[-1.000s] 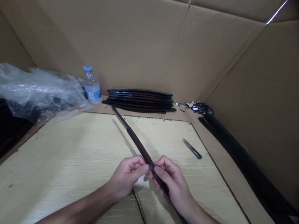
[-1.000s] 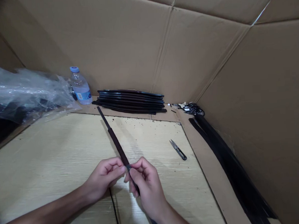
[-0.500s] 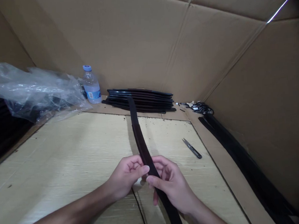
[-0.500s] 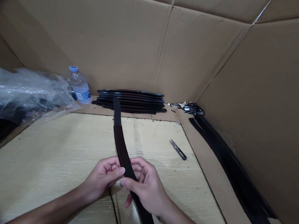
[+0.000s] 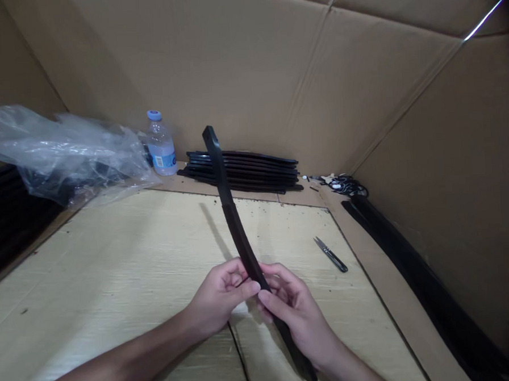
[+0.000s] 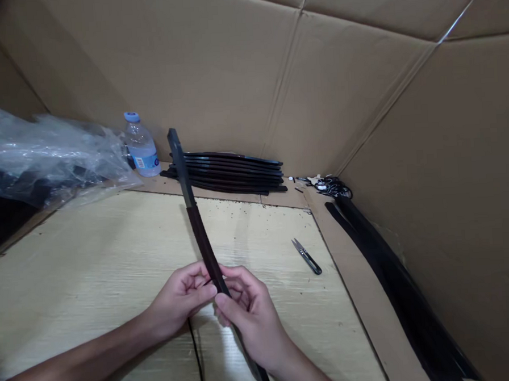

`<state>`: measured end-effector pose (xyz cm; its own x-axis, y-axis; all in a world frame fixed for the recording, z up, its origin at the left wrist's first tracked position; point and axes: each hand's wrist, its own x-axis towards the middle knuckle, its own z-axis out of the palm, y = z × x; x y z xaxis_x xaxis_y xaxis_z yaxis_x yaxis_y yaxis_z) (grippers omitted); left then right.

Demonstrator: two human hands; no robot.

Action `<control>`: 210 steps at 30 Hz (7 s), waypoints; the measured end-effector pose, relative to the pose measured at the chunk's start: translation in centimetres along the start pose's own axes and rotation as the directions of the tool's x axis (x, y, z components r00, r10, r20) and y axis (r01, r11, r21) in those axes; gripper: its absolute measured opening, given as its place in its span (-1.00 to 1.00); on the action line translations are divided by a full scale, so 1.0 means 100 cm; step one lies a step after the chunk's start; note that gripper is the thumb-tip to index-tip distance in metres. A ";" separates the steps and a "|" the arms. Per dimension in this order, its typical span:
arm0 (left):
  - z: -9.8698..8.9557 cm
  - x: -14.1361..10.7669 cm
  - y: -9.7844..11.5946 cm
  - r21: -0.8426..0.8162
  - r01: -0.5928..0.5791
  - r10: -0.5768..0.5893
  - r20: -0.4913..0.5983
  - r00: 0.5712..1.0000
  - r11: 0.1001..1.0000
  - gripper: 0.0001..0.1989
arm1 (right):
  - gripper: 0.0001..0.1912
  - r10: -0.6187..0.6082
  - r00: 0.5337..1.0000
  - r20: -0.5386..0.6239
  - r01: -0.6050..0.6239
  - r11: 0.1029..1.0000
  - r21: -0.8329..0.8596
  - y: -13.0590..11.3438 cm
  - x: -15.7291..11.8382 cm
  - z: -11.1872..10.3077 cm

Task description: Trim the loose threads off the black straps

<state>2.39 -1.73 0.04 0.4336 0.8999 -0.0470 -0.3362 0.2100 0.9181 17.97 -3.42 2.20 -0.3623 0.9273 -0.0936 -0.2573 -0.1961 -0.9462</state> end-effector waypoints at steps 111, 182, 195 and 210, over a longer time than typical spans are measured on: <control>-0.003 -0.001 -0.009 0.053 0.008 0.000 -0.145 0.989 0.999 -0.76 | -0.69 0.013 0.994 -0.108 -0.022 0.997 -0.077 0.007 -0.003 0.000; -0.001 0.000 0.000 -0.014 0.058 -0.057 0.052 0.997 0.998 -0.78 | -0.67 0.134 0.989 -0.069 -0.138 0.990 -0.044 0.002 -0.002 0.000; 0.003 -0.002 0.003 0.057 0.084 -0.082 -0.033 0.996 0.995 -0.75 | -0.61 0.132 0.972 -0.195 -0.157 0.980 -0.123 0.003 -0.004 0.005; 0.000 0.001 -0.002 0.004 0.059 -0.059 -0.115 0.992 0.998 -0.71 | -0.73 0.059 0.990 -0.127 -0.073 0.991 -0.112 -0.002 -0.003 0.002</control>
<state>2.53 -1.65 -0.18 0.3532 0.9241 -0.1458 -0.3066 0.2616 0.9152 17.95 -3.78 2.48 -0.2597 0.9473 -0.1877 -0.1278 -0.2264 -0.9656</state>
